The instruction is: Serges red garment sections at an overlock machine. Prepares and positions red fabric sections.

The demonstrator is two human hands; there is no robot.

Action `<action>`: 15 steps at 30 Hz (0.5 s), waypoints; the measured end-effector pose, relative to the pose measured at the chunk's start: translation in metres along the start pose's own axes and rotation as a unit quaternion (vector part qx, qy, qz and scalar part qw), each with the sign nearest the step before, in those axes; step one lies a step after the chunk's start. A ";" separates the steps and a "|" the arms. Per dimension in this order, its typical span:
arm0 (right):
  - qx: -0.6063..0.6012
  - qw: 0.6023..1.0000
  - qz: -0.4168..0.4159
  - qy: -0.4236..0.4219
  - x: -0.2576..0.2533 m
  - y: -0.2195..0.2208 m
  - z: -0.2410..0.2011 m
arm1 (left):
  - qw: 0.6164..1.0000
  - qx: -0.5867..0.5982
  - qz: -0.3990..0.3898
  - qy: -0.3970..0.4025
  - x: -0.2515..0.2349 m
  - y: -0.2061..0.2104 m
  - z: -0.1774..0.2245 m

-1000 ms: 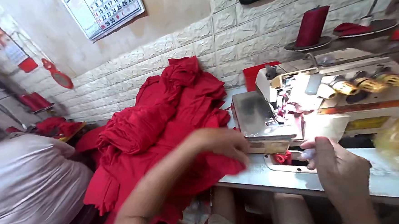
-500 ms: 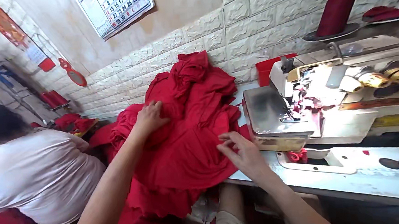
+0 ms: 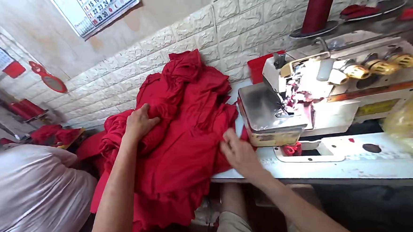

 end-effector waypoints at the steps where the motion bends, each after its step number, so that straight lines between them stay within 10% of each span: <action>1: -0.046 0.997 -0.036 0.059 -0.013 -0.009 0.002 | 1.000 0.001 0.002 -0.001 0.001 0.000 0.000; 4: -0.103 0.972 -0.178 0.111 -0.026 -0.021 0.011 | 1.000 0.008 0.008 -0.004 0.002 0.001 -0.001; 8: 0.168 0.941 -0.294 0.015 0.013 -0.011 0.025 | 1.000 0.015 0.026 -0.002 0.005 0.001 0.001; 12: 0.074 0.986 -0.100 -0.110 0.043 0.004 0.036 | 0.999 0.022 0.024 -0.006 0.007 0.001 0.003; 15: -0.090 0.996 0.012 0.010 0.029 -0.011 0.027 | 0.999 0.023 0.019 -0.013 0.008 0.000 0.003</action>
Point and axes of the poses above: each hand's wrist, its own x-axis away from the middle knuckle, its own y-axis out of the palm, z = x × y, the point moved 2 cm from there along -x, towards the middle knuckle, and after that the axes turned 11 degrees about z, right-handed, at the moved point
